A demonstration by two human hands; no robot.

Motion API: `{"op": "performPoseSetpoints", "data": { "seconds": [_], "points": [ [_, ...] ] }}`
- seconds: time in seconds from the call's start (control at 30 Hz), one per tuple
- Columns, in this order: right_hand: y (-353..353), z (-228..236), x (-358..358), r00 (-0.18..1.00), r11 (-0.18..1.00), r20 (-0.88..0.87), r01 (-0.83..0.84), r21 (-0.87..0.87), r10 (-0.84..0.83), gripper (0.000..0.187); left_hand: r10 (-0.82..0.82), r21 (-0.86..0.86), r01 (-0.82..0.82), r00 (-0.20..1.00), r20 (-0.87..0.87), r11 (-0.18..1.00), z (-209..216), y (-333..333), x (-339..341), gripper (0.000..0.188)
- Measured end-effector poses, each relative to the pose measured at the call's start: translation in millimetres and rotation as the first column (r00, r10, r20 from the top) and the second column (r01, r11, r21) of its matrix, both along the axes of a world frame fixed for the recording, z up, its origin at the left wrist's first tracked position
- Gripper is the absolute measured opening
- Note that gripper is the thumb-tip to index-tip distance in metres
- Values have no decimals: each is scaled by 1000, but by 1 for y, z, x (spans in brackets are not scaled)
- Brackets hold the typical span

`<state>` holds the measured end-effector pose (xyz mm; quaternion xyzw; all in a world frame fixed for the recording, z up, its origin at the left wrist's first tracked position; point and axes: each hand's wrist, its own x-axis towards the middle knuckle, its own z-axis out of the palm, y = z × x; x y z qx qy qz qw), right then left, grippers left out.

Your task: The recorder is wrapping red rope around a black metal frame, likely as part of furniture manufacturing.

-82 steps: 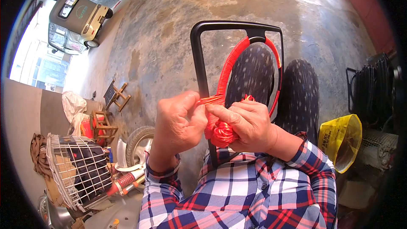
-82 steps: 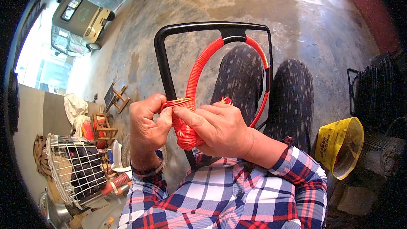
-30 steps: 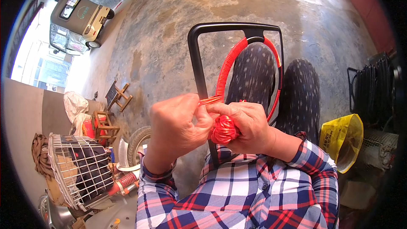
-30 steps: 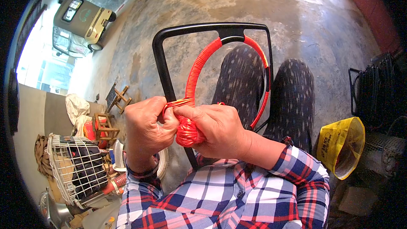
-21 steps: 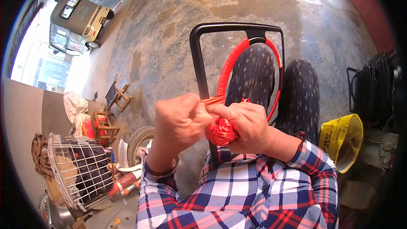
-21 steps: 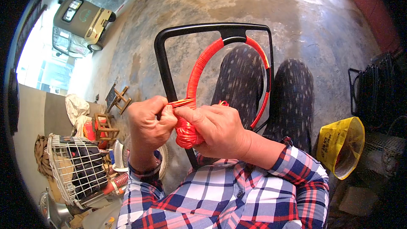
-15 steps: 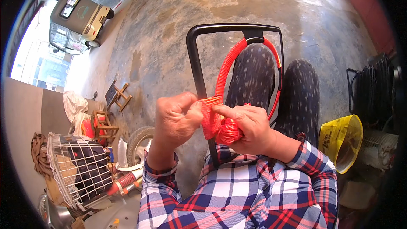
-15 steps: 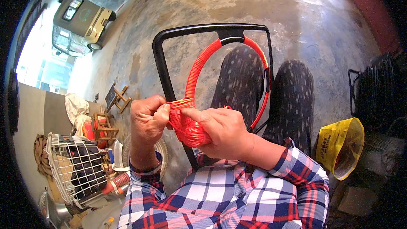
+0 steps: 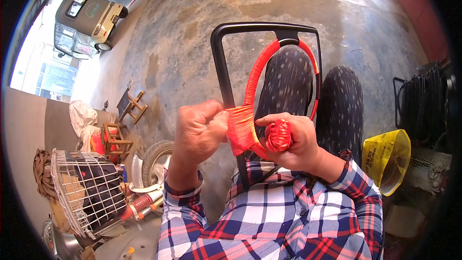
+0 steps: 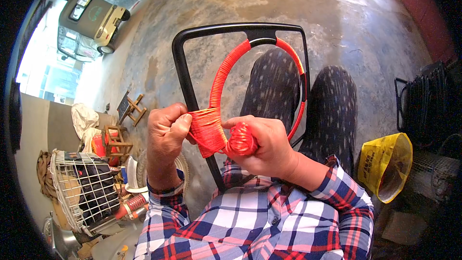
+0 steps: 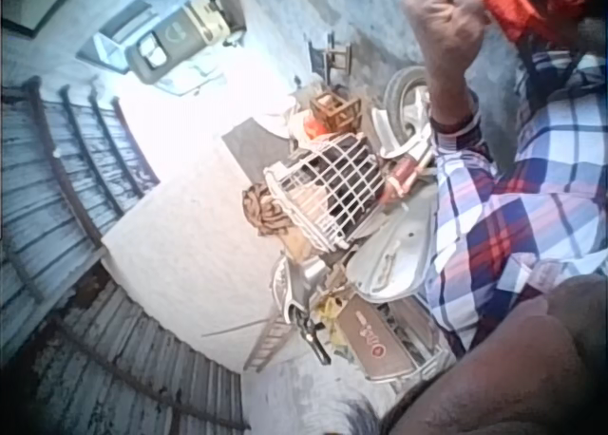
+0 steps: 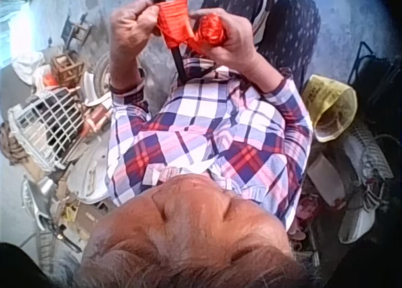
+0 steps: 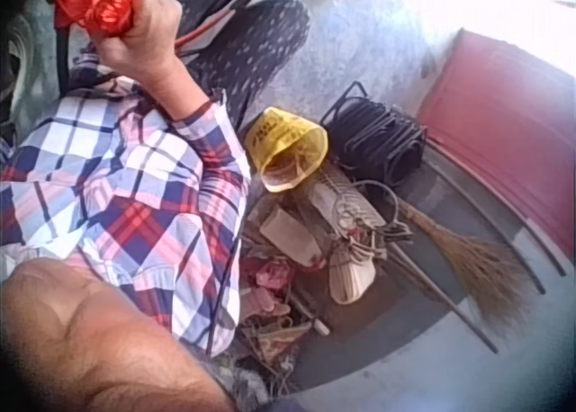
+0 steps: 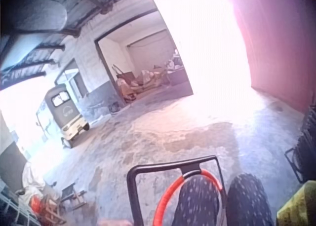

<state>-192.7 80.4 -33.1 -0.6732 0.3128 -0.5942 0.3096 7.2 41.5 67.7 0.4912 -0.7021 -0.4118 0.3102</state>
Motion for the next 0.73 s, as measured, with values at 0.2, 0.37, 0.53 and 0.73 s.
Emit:
{"op": "performPoseSetpoints", "data": {
  "seconds": [0.2, 0.37, 0.53, 0.73],
  "points": [
    [-3, -2, 0, 997, 994, 62, -46, 94, 40, 40, 1, 9, -1, 999, -33, 1000, 1, 0, -3, 17],
    [-1, 4, 1, 997, 980, 63, -57, 190, 46, 36, -9, 19, 10, 999, -52, 1000, -1, 0, -2, 17],
    [-4, 8, 2, 964, 913, 264, -123, 388, 18, 19, -27, 5, 27, 998, -59, 1000, -2, 1, -4, 16],
    [-14, 11, -2, 983, 939, 184, -58, 340, -6, 22, 16, -79, -22, 998, -67, 997, -5, 2, -11, 14]
  ]
}}
